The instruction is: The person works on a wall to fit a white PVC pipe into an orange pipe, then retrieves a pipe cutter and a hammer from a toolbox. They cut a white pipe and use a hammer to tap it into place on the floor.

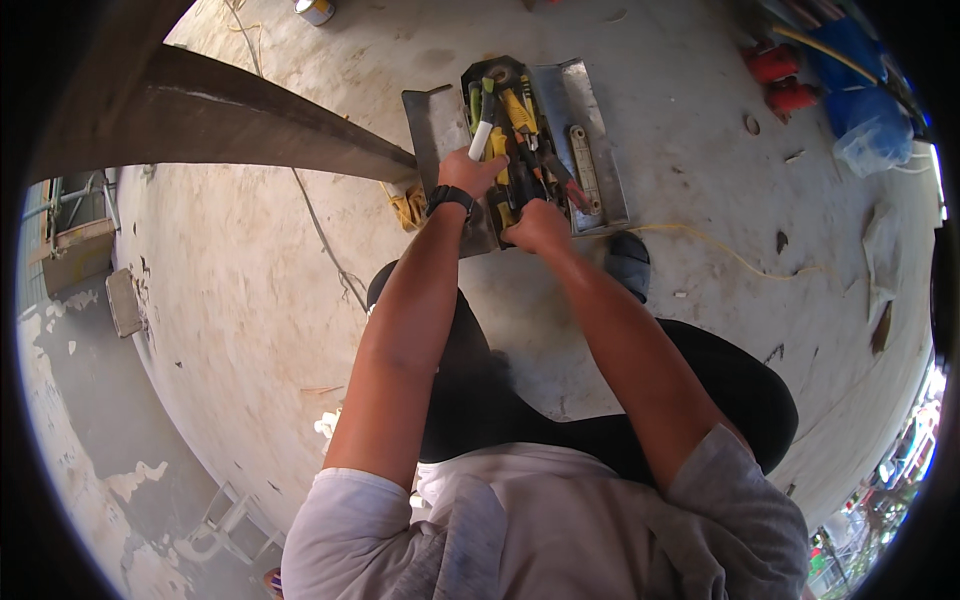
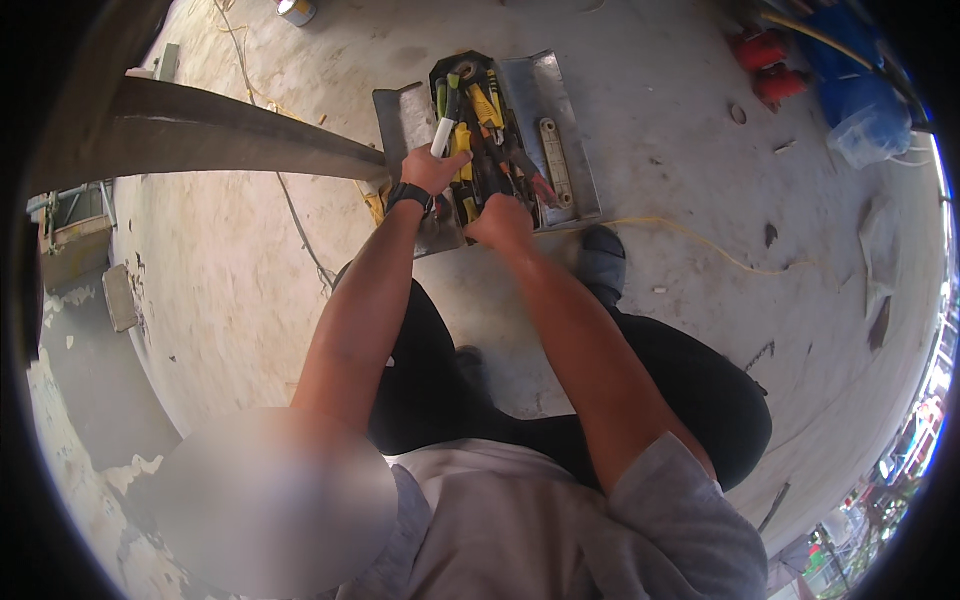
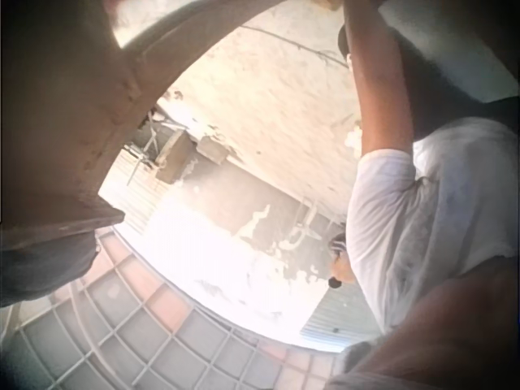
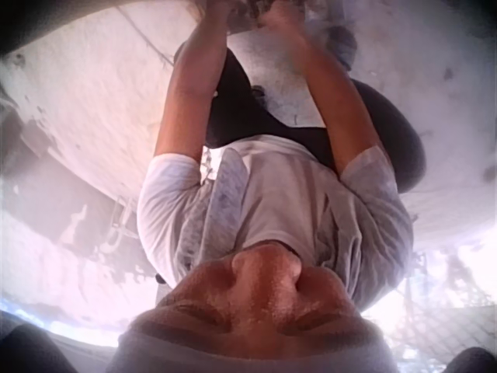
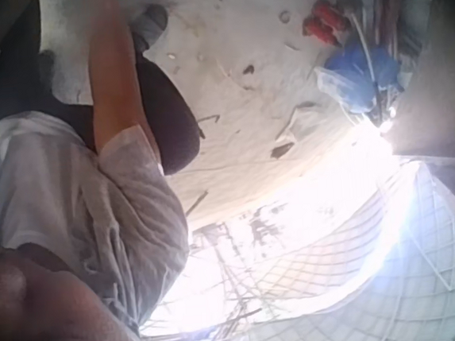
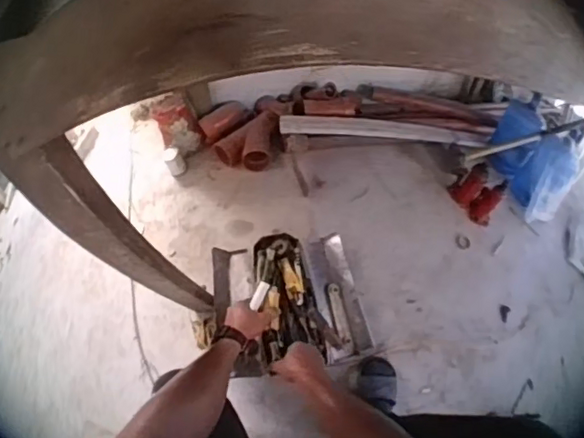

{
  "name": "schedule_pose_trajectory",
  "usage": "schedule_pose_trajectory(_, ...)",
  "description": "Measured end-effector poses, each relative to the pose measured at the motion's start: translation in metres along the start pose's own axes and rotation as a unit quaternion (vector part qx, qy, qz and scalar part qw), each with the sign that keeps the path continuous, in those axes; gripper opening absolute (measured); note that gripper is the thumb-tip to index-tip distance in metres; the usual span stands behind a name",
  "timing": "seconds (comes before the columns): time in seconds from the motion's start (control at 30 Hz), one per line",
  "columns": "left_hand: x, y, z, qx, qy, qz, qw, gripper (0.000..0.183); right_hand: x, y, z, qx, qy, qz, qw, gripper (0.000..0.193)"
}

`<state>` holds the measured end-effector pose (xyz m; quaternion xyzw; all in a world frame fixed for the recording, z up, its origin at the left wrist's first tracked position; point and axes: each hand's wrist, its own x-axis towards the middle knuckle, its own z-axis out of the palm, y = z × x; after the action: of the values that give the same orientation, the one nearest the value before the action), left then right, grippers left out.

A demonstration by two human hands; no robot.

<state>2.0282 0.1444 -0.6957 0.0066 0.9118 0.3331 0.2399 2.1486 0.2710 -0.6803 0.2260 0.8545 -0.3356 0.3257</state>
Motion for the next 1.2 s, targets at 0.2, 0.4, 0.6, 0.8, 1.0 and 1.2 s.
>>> schedule_pose_trajectory(0.2,-0.003,0.016,-0.007,-0.019,-0.021,-0.022,0.999,0.069,0.035,0.039,-0.036,0.112,-0.057,0.019,0.992,0.034)
schedule_pose_trajectory(0.4,0.001,0.016,-0.005,-0.005,-0.018,-0.021,1.000,0.072,0.042,0.057,-0.048,0.274,-0.112,0.061,0.953,0.019)
schedule_pose_trajectory(0.6,0.000,0.020,-0.004,-0.013,-0.021,-0.037,0.999,0.069,0.042,0.054,-0.052,0.238,-0.125,0.067,0.961,0.019)
schedule_pose_trajectory(0.8,-0.001,0.021,-0.004,-0.013,-0.014,-0.042,0.999,0.065,0.036,0.039,-0.059,0.157,-0.168,0.040,0.972,0.027)
schedule_pose_trajectory(1.0,0.029,-0.019,0.000,-0.008,0.050,-0.065,0.997,0.058,0.050,0.021,0.017,-0.070,-0.014,-0.156,0.985,0.027)
schedule_pose_trajectory(1.2,0.025,-0.015,-0.009,0.009,-0.007,-0.074,0.997,0.052,0.041,0.020,0.010,-0.108,-0.028,-0.106,0.988,0.029)
